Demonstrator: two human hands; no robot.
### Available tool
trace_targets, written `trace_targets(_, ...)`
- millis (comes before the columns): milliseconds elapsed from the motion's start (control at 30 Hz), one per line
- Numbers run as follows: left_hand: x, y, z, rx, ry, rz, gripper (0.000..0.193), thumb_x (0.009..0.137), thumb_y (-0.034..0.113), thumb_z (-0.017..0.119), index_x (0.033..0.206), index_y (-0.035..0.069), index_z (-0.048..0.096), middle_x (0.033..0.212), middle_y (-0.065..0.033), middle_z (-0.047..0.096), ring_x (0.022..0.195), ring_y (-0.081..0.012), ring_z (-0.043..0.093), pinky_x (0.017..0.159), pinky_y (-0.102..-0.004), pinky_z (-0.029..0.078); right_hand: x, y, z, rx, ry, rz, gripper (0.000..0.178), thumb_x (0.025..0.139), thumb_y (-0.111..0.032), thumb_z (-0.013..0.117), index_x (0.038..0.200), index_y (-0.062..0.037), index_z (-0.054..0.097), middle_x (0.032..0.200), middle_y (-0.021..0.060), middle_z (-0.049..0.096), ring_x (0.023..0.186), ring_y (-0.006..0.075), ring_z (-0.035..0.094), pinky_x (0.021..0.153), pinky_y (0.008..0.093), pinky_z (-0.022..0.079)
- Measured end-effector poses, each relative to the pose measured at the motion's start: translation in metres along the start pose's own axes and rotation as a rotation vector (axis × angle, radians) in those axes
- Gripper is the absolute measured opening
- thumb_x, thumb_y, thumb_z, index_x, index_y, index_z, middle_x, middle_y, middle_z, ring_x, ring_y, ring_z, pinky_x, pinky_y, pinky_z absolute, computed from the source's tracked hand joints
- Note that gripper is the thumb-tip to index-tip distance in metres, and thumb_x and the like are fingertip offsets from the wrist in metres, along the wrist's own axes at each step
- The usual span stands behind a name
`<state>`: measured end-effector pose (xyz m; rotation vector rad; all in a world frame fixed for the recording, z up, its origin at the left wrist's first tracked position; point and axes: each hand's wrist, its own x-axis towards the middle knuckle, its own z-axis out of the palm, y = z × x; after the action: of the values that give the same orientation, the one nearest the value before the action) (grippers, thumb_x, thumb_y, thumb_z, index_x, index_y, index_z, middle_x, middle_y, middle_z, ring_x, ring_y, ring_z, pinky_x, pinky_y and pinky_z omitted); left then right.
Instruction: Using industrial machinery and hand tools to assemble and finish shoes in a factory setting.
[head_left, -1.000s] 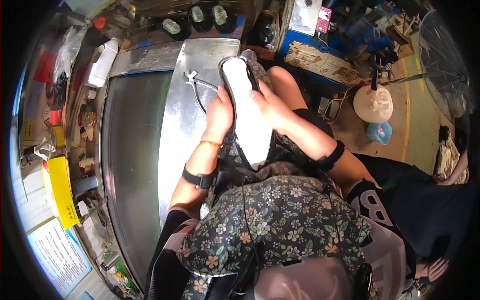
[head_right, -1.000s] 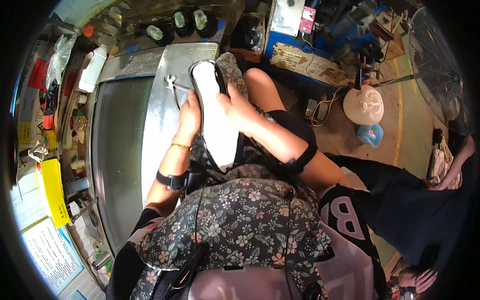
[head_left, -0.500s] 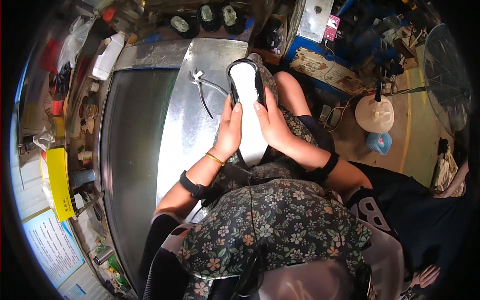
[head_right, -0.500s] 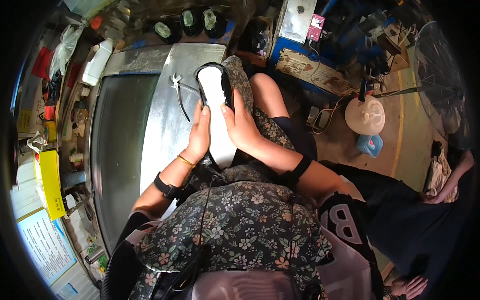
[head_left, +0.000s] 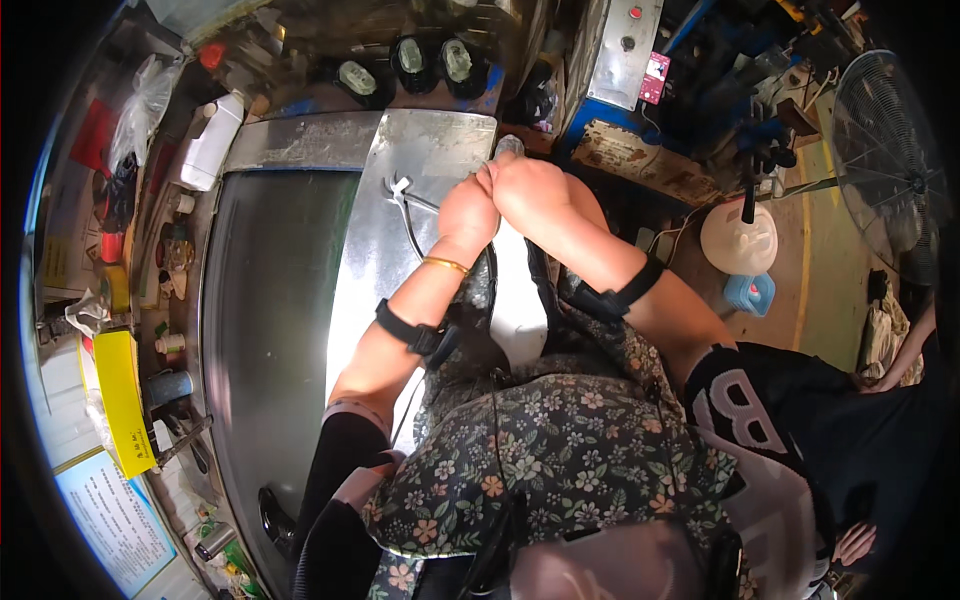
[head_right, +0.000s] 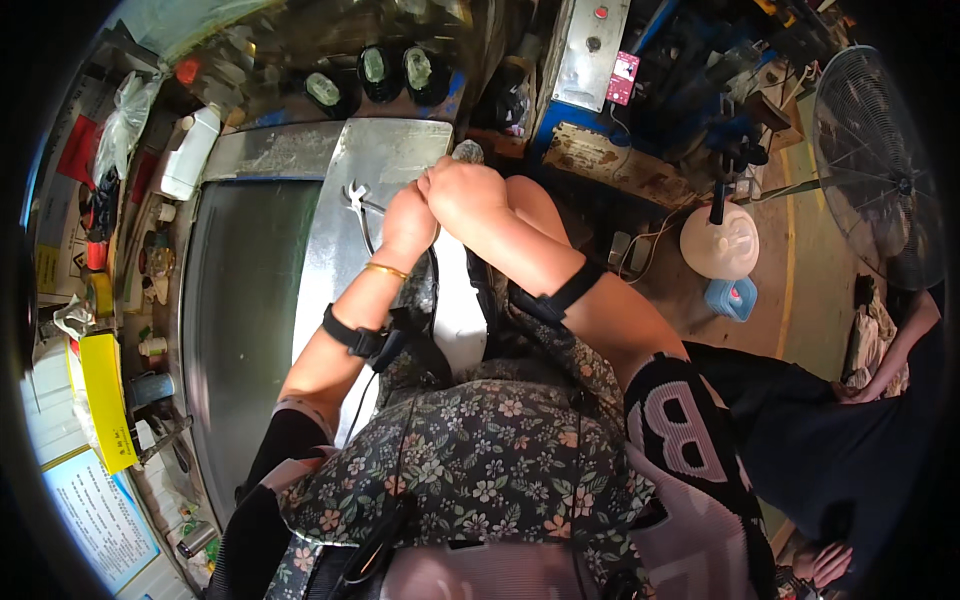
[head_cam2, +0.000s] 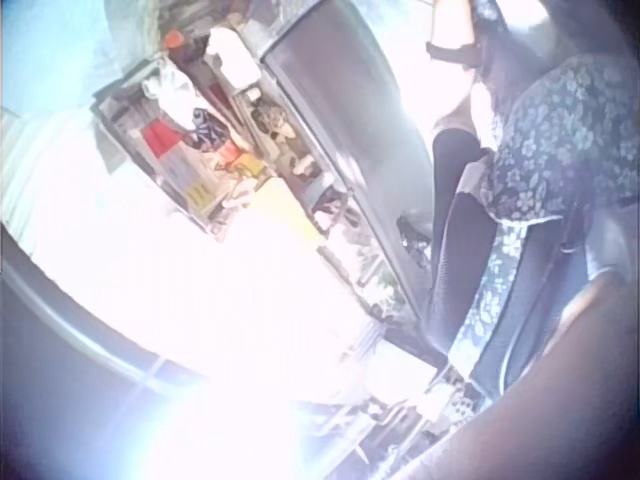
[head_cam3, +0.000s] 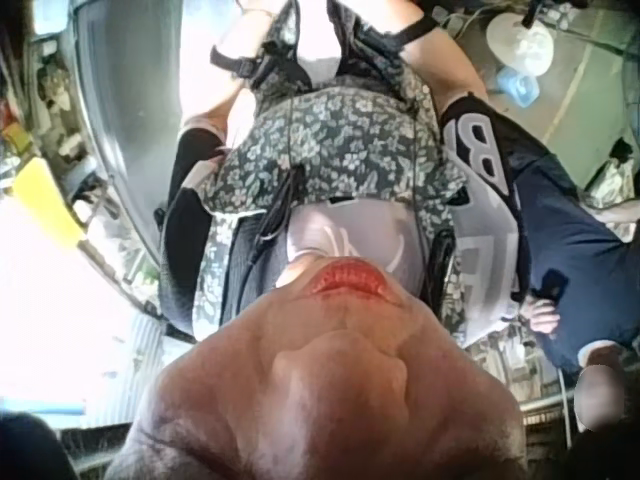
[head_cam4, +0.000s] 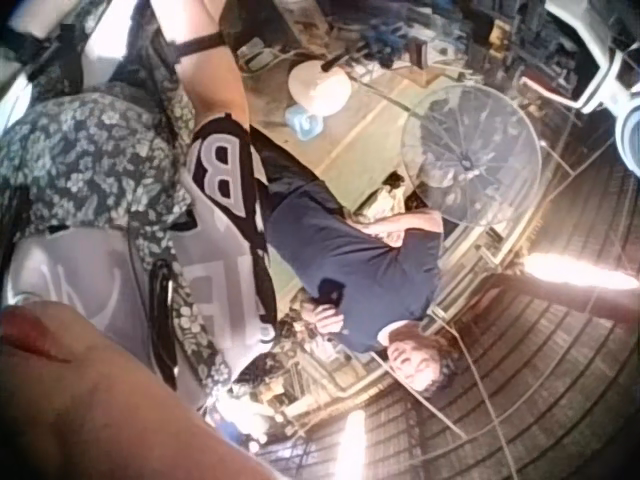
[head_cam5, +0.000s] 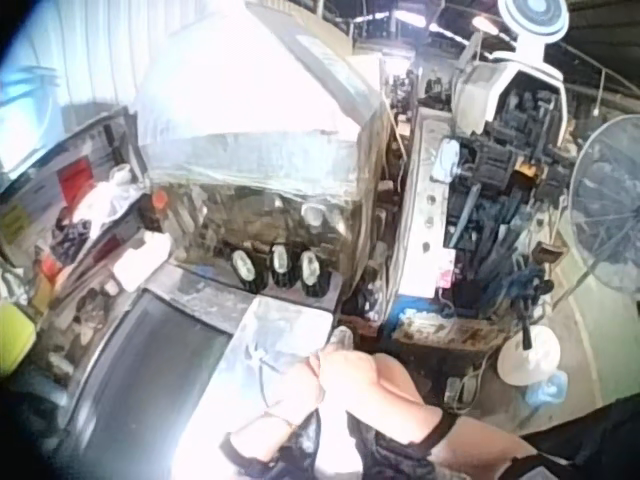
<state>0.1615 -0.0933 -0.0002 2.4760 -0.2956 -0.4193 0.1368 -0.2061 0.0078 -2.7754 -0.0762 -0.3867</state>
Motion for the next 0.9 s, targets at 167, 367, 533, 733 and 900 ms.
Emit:
trace_targets(167,0.001,-0.021,0.017,-1.118,-0.140,-0.213,0.059,0.102,0.049,0.042,0.130,-0.001,0.056,0.110,-0.0086,0.068,0.107,-0.0201,0.061,0.098,-0.0315,0.046,-0.008,0.032,0.001,-0.092,-0.037,-0.154,0.027,0.096,-0.029,0.052,0.099,-0.0035,0.063,0.086,0.0163,0.066,0.080,0.0292,0.069,0.064,0.0397,0.055)
trace_targets(367,-0.020,-0.036,-0.012,-1.142,-0.069,0.196,0.029,0.095,0.025,0.067,0.114,0.003,0.066,0.104,-0.0021,0.067,0.092,-0.0107,0.061,0.084,-0.0254,0.050,-0.153,0.021,-0.034,1.257,-0.377,0.324,0.058,0.098,-0.031,0.062,0.141,-0.0003,0.039,0.132,0.0127,0.054,0.109,0.0252,0.061,0.097,0.0398,0.047)
trace_targets(533,-0.029,-0.005,-0.034,-1.326,0.338,-0.075,0.037,0.084,0.013,0.079,0.115,0.002,0.061,0.095,-0.0034,0.066,0.081,-0.0109,0.060,0.075,-0.0257,0.049,-0.164,0.029,-0.031,1.311,-0.308,0.364,0.048,0.098,-0.017,0.062,0.138,0.0029,0.044,0.123,0.0112,0.060,0.112,0.0149,0.056,0.096,0.0298,0.045)
trace_targets(733,-0.092,-0.065,-0.053,-1.187,-0.242,0.179,0.035,0.094,0.025,0.066,0.122,0.008,0.057,0.120,-0.0039,0.057,0.113,-0.0139,0.053,0.097,-0.0314,0.043,-0.150,0.086,-0.108,0.871,-0.150,0.211,0.030,0.097,-0.014,0.060,0.122,0.0010,0.060,0.104,0.0114,0.070,0.095,0.0147,0.065,0.084,0.0291,0.051)
trace_targets(900,-0.089,-0.018,0.029,-0.749,-1.191,0.081,0.052,0.094,0.025,0.067,0.139,0.003,0.051,0.119,-0.0060,0.063,0.109,-0.0134,0.056,0.096,-0.0292,0.045,-0.162,0.091,-0.083,0.453,-0.412,-0.151,0.021,0.092,-0.020,0.064,0.102,-0.0032,0.071,0.094,0.0162,0.071,0.086,0.0301,0.069,0.078,0.0385,0.053)
